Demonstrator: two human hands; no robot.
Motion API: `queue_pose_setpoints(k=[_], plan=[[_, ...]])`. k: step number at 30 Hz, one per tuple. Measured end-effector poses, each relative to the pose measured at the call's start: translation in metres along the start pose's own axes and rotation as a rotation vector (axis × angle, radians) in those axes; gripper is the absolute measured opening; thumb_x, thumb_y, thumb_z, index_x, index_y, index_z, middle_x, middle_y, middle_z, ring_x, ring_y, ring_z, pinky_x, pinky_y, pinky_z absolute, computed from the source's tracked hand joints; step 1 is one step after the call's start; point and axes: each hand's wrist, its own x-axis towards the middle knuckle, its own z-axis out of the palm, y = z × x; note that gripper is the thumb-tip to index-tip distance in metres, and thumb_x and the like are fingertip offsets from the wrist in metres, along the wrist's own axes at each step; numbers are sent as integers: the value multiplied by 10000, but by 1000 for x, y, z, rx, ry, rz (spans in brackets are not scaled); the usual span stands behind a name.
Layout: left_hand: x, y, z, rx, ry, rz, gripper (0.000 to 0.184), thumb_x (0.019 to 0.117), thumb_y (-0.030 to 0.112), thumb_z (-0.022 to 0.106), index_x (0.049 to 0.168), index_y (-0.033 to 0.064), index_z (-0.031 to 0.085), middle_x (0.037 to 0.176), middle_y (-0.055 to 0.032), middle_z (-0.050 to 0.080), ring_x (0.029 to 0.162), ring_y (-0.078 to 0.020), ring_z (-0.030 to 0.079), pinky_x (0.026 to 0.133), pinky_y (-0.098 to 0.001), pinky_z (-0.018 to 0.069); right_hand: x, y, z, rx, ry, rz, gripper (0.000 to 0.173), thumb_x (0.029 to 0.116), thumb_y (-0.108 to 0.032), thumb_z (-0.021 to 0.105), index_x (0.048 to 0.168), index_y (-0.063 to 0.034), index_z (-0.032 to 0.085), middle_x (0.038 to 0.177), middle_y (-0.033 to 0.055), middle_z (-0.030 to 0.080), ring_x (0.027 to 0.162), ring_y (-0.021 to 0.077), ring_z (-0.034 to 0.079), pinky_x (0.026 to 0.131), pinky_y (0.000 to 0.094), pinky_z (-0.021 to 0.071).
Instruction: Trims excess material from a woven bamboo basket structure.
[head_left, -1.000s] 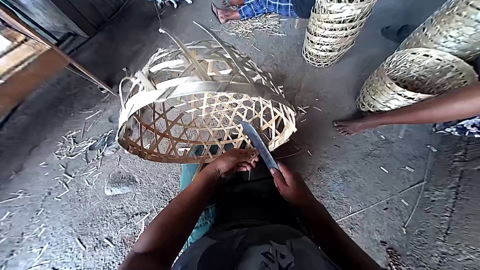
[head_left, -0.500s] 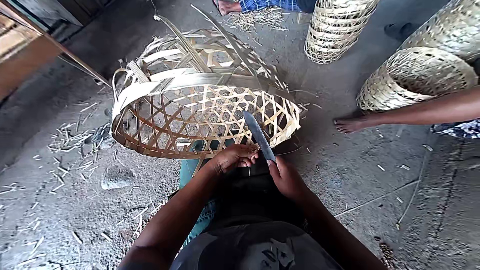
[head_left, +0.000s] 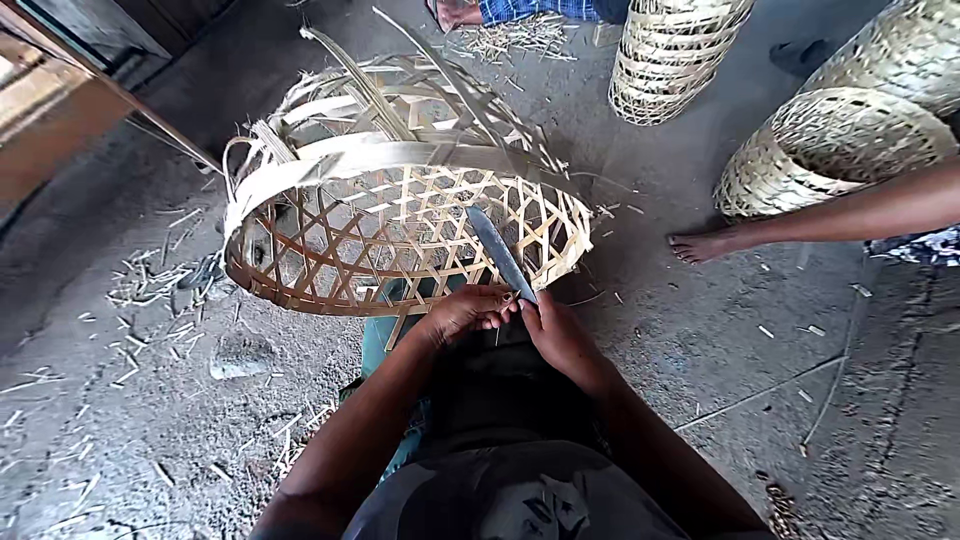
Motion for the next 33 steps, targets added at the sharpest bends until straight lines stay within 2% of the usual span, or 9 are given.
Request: queue_pose_setpoints(k=[5, 9, 10, 13, 16, 18, 22, 26, 33], plan=[[-26, 19, 5, -139, -140, 250, 207, 1007, 98, 533, 967, 113, 736, 865, 2, 734, 710, -26, 663, 684, -170, 556, 2, 8, 0, 40, -28, 49, 418, 1106, -290, 419, 1287, 61, 558, 983, 227, 677, 936, 344, 690, 880, 497, 546], [-45, 38, -23, 28, -22, 405, 245, 1026, 350, 568, 1110, 158, 695, 826, 49, 663, 716, -30, 624, 697, -201, 544, -2, 17, -7, 99, -27, 55, 398, 1106, -299, 414, 1225, 42, 579, 905, 190, 650, 846, 299, 670, 819, 469, 548], [-49, 40, -29, 98, 49, 396, 249, 1016, 359, 589, 1123, 156, 684, 789, 65, 614, 672, -18, 578, 657, -184, 518, -3, 17, -11, 89, -25, 51, 398, 1105, -304, 411, 1226, 35, 582, 905, 189, 654, 847, 303, 673, 820, 478, 550], [-55, 40, -29, 355, 306, 243, 157, 1034, 168, 573, 1052, 86, 705, 707, 47, 589, 551, -14, 495, 524, -161, 432, -7, 13, -28, 40, -29, 62, 385, 1110, -312, 423, 1239, 17, 575, 918, 207, 659, 867, 349, 678, 817, 540, 544], [-53, 34, -22, 481, 324, 106, 193, 1052, 132, 525, 1050, 59, 703, 699, 37, 601, 567, -23, 516, 547, -178, 440, -10, 11, -45, -24, 56, 38, 403, 1105, -287, 454, 1352, 12, 561, 885, 223, 671, 832, 385, 682, 778, 580, 545], [-52, 34, -18, 529, 310, 60, 214, 1068, 138, 508, 1077, 48, 702, 771, 24, 665, 593, -19, 545, 550, -176, 443, -12, 7, -57, -67, 119, 20, 404, 1101, -269, 472, 1402, -9, 549, 878, 224, 676, 802, 386, 680, 751, 583, 545], [-51, 34, -14, 647, 309, -57, 234, 1076, 208, 529, 1082, 59, 709, 842, 18, 728, 641, -25, 606, 574, -204, 469, -18, -1, -79, -174, 215, -16, 397, 1101, -252, 473, 1415, -23, 556, 884, 233, 692, 795, 412, 692, 731, 613, 547], [-42, 31, -2, 596, 235, -110, 271, 1078, 251, 530, 1137, 54, 707, 931, 8, 759, 623, -11, 622, 556, -189, 490, -24, -11, -91, -257, 282, -35, 417, 1104, -256, 460, 1441, -23, 540, 932, 247, 700, 816, 434, 696, 727, 633, 545], [-31, 24, 22, 254, 189, -140, 316, 1111, 232, 433, 1228, 15, 631, 969, -38, 765, 558, -33, 632, 504, -174, 510, -29, -18, -86, -296, 458, -119, 441, 1097, -247, 463, 1462, -7, 523, 986, 251, 710, 799, 427, 704, 693, 613, 559]])
